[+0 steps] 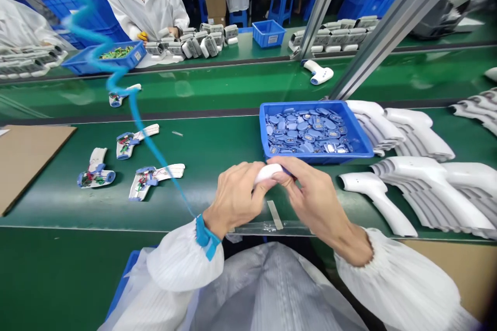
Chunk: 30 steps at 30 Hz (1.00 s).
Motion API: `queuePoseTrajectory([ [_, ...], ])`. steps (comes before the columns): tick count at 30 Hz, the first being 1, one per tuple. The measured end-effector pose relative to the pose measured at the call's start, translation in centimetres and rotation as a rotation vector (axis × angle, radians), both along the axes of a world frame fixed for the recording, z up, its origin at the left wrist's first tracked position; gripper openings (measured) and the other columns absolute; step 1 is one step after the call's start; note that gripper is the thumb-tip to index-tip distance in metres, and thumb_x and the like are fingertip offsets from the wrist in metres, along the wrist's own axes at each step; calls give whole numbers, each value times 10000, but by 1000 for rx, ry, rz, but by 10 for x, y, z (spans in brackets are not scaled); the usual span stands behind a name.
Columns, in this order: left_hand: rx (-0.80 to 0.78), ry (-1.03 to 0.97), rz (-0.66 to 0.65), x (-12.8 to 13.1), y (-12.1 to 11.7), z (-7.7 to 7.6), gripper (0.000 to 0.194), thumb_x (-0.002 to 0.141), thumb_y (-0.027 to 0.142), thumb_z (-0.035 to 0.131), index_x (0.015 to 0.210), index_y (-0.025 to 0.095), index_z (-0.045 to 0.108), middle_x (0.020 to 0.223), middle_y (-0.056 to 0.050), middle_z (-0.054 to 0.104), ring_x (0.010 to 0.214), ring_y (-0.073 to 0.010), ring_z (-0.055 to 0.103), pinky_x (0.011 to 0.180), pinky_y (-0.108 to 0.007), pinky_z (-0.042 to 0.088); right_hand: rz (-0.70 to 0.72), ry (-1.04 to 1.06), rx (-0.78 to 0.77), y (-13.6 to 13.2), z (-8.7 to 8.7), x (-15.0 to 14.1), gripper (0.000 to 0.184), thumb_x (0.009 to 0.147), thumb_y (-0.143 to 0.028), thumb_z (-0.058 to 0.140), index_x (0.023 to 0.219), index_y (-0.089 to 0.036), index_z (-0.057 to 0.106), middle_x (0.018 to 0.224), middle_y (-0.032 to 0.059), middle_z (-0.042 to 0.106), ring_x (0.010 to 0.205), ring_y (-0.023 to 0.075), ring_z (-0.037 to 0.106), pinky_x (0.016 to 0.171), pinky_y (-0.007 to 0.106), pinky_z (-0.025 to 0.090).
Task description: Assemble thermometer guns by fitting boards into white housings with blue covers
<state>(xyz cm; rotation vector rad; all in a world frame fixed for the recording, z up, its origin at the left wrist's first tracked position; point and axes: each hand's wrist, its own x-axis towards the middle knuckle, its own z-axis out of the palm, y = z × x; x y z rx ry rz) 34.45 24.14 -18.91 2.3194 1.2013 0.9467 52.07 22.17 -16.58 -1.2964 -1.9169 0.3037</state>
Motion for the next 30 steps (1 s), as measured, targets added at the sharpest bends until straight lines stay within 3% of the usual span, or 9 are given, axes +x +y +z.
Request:
queuePoseTrajectory([
  [3,-6,-119,235,7,-7,-9,296,1054,369,441,908,196,631,838,-28,670,809,-176,575,755,-323,399,-39,-41,-6,-12,-6,6,195,1028,-260,538,1171,-187,648,1108,49,744,996,164,701,878,274,542],
  [6,-2,-189,531,16,-8,-23,452,1028,387,473,620,193,460,587,-2,520,588,-136,464,600,-303,318,-76,-88,38,-30,-12,5,201,1043,-276,500,1171,-187,626,1094,71,731,989,189,680,860,312,532],
  [11,69,-24,463,24,6,-28,513,988,342,461,505,190,377,487,-14,463,493,-123,374,565,-325,223,-167,-136,-41,-49,-22,1,240,1046,-345,473,1160,-188,613,1015,96,709,907,225,637,792,362,506],
  [15,-187,-36,281,5,9,-12,463,964,450,536,583,188,552,579,-12,591,562,-136,496,596,-296,327,-87,-91,-340,-38,-23,1,360,1018,-487,469,1105,-201,669,945,87,709,820,231,629,711,351,470],
  [18,-215,-268,212,-12,-1,-10,290,979,423,522,878,197,672,999,-49,724,912,-180,643,823,-299,468,-192,159,-792,-25,-22,-1,538,1001,-616,386,870,-182,677,657,38,628,548,163,530,524,293,375],
  [21,-194,-481,388,-16,-9,-22,350,976,458,542,779,185,637,847,-40,686,809,-164,621,767,-284,479,-71,339,-1141,-21,-24,-9,611,974,-689,371,820,-170,654,594,18,597,439,113,417,439,263,284],
  [23,-246,-548,568,-11,-5,-32,451,958,508,571,637,190,577,605,6,564,597,-129,513,617,-266,422,67,219,-1022,-25,-28,-20,483,984,-601,460,983,-170,677,727,40,678,525,127,518,494,259,341],
  [26,-276,-490,676,-1,9,-43,512,961,506,550,556,196,507,528,20,494,535,-114,443,569,-261,379,129,-237,-650,-33,-34,-39,332,1040,-396,442,1160,-171,653,817,86,723,642,184,645,561,281,373],
  [30,-183,-295,751,5,17,-45,500,967,402,490,512,201,438,505,11,471,536,-118,433,590,-269,372,104,-609,-529,-36,-40,-54,416,1078,-363,318,1136,-115,647,733,146,728,615,248,700,528,304,382],
])
